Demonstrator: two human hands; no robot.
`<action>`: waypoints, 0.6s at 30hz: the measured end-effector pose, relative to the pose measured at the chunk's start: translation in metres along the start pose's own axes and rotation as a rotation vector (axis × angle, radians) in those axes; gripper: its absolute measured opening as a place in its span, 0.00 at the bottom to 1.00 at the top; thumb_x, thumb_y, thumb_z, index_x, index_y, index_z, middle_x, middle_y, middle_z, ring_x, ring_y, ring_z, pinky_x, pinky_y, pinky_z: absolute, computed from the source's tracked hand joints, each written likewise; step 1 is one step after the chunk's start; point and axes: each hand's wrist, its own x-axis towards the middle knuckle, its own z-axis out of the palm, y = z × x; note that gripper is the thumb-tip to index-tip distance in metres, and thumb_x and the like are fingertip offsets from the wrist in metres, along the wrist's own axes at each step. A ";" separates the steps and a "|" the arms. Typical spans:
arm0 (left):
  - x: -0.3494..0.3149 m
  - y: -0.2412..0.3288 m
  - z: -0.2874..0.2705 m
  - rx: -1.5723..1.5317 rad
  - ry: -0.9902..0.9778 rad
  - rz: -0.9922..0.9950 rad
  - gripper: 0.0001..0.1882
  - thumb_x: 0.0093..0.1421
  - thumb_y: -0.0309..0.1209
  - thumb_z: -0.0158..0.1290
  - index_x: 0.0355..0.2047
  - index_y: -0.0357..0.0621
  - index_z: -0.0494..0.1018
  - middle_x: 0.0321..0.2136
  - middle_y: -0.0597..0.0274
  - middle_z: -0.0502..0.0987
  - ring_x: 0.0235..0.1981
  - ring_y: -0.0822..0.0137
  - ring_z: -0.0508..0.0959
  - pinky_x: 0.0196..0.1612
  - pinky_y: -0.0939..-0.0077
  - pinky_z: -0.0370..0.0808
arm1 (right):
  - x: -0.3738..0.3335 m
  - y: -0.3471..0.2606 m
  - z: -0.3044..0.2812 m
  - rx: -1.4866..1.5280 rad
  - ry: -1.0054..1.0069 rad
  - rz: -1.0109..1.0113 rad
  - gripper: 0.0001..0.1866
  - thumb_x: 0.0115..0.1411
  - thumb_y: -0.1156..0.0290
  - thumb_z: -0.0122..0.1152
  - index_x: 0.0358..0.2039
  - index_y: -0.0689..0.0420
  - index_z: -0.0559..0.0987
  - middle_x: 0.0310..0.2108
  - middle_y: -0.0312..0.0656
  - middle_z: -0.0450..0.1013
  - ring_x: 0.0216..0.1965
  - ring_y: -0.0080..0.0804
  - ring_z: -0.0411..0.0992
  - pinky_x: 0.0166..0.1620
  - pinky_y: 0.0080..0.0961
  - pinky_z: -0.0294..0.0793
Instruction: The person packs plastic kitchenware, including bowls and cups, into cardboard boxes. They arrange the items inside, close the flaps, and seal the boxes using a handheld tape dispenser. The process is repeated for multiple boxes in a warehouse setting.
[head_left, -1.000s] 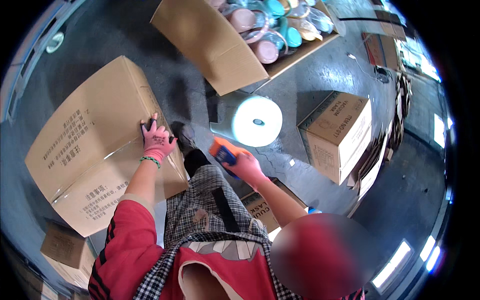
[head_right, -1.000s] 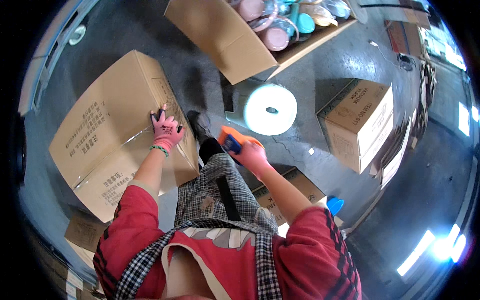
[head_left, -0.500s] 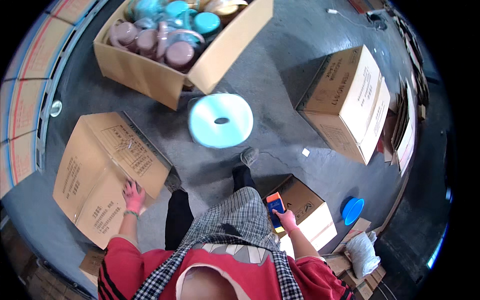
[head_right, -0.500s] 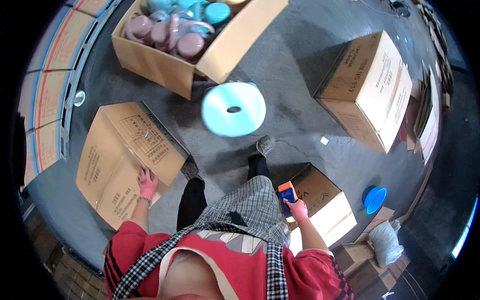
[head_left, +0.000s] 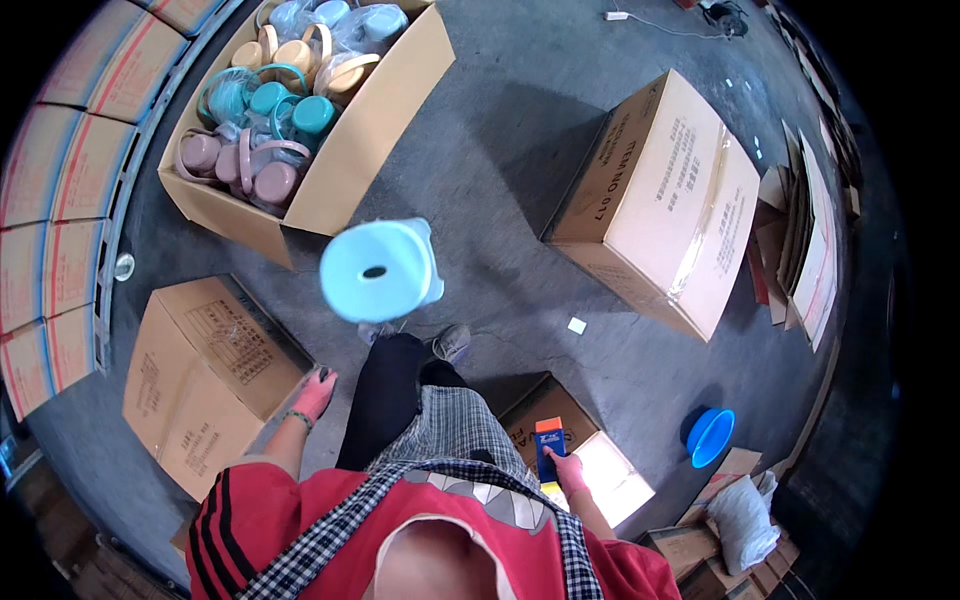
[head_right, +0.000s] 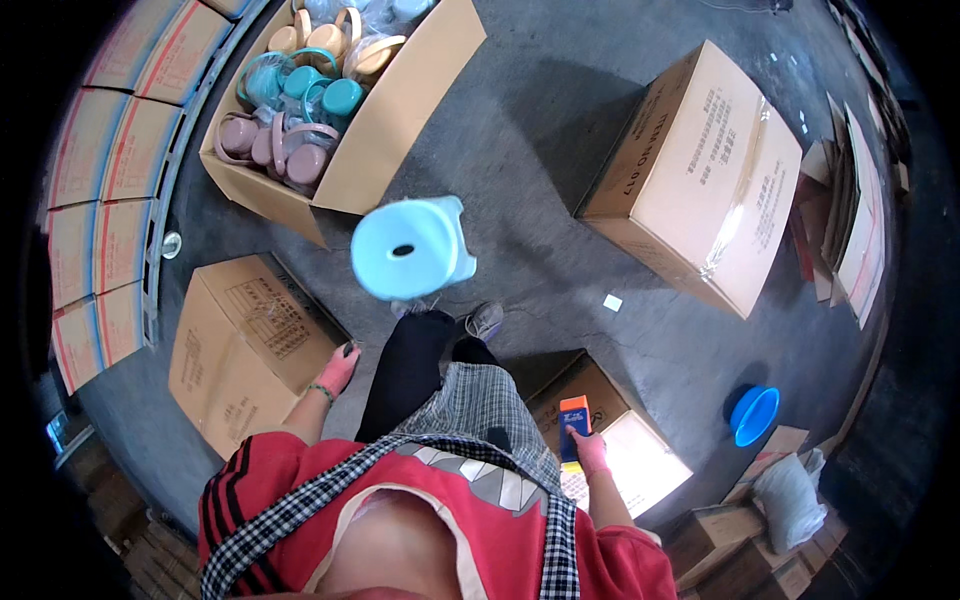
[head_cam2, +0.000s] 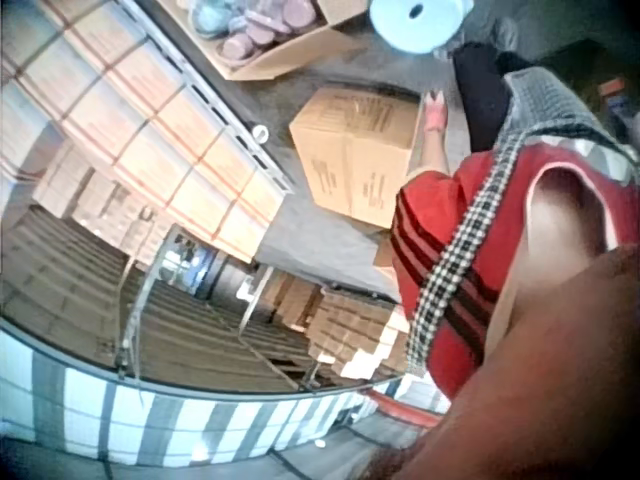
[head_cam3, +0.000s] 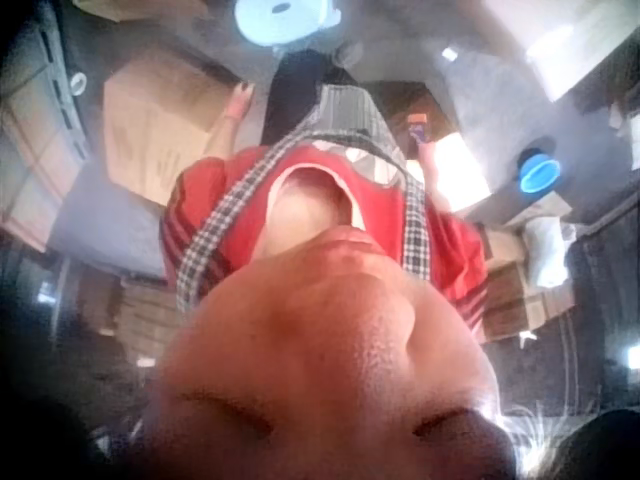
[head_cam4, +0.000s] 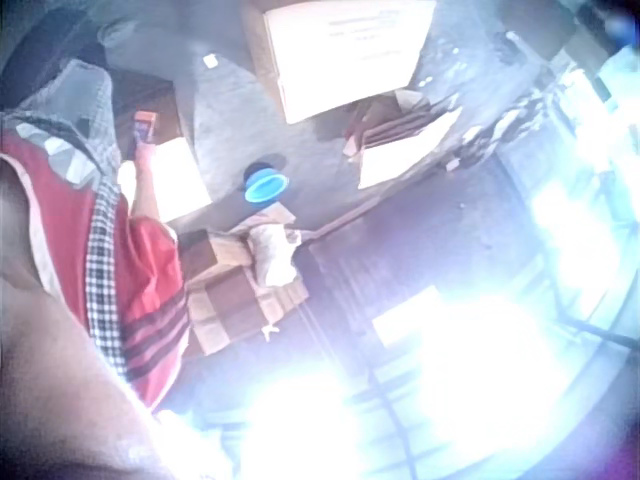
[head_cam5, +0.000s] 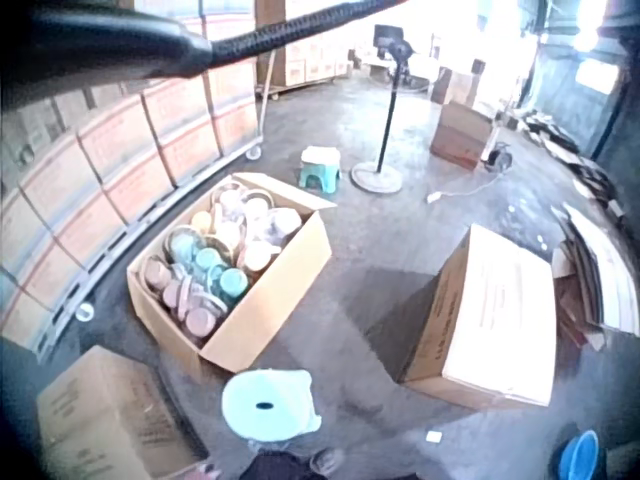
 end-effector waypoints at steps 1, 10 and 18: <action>0.003 0.014 0.007 0.034 -0.003 -0.005 0.21 0.51 0.45 0.43 0.36 0.39 0.67 0.34 0.47 0.71 0.40 0.52 0.69 0.41 0.66 0.65 | -0.012 -0.019 -0.003 -0.059 0.019 -0.018 0.27 0.39 0.54 0.65 0.27 0.69 0.73 0.24 0.43 0.71 0.24 0.29 0.71 0.26 0.24 0.70; 0.000 0.078 0.038 0.075 -0.226 0.008 0.22 0.51 0.46 0.43 0.36 0.39 0.67 0.33 0.48 0.71 0.38 0.56 0.70 0.42 0.70 0.64 | 0.018 -0.083 -0.024 0.049 -0.018 -0.121 0.25 0.41 0.56 0.64 0.28 0.68 0.73 0.25 0.43 0.71 0.24 0.26 0.70 0.28 0.22 0.70; 0.063 0.047 0.001 0.144 0.237 -0.274 0.34 0.49 0.51 0.43 0.47 0.35 0.58 0.46 0.40 0.61 0.49 0.53 0.62 0.52 0.67 0.57 | 0.009 -0.219 -0.041 -0.188 0.031 -0.228 0.27 0.39 0.52 0.63 0.29 0.65 0.74 0.26 0.44 0.73 0.28 0.30 0.72 0.33 0.25 0.68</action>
